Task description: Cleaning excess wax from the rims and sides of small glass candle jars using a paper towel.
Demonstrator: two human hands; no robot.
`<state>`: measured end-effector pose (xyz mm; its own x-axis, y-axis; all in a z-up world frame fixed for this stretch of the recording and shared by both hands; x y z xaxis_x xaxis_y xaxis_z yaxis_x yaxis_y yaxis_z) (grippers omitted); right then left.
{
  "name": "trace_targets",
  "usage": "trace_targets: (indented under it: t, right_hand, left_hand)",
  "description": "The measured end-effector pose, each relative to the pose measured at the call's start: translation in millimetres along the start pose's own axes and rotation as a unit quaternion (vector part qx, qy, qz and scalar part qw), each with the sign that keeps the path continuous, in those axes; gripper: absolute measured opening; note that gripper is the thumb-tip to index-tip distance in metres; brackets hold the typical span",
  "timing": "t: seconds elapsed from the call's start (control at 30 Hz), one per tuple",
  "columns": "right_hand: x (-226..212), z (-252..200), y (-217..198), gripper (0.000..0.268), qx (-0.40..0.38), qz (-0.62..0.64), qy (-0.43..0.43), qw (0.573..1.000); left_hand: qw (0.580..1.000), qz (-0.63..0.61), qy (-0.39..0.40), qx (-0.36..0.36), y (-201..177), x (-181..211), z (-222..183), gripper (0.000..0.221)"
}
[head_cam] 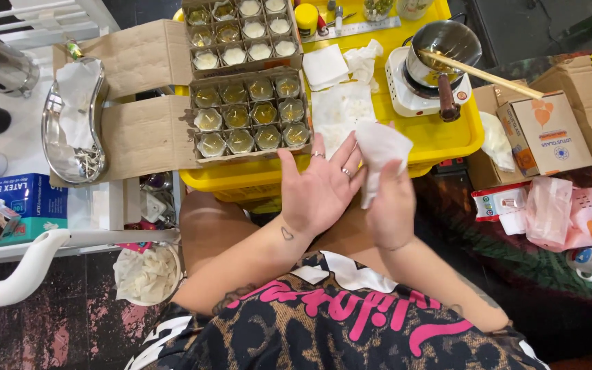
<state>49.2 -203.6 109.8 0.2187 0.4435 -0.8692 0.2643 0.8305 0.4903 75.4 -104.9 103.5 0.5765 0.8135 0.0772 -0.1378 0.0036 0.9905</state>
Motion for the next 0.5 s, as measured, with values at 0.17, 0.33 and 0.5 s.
trace_targets:
  t: [0.17,0.33,0.5]
  right_hand:
    - [42,-29,3,0.063,-0.032,-0.209,0.007,0.977]
    - [72,-38,-20,0.061,-0.006,-0.049,0.095,0.994]
    - [31,-37,11,0.054,-0.033,0.128,0.198,0.971]
  left_hand:
    - [0.979,0.173,0.075,0.076,-33,-5,23,0.097]
    - [0.829,0.472,0.284,0.096,-24,16,22,0.097]
    - [0.622,0.648,0.434,-0.068,22,21,1,0.117]
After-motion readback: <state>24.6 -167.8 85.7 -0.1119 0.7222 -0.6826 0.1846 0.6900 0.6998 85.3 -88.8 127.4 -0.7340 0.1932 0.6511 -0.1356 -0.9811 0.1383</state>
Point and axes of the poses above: each hand's wrist, its own z-axis towards the middle knuckle, its own y-axis out of the palm, x = y × z, the point moved 9 cm from there along z, towards the middle knuckle, and after that the axes turned 6 degrees about x, right-handed, at the moved point
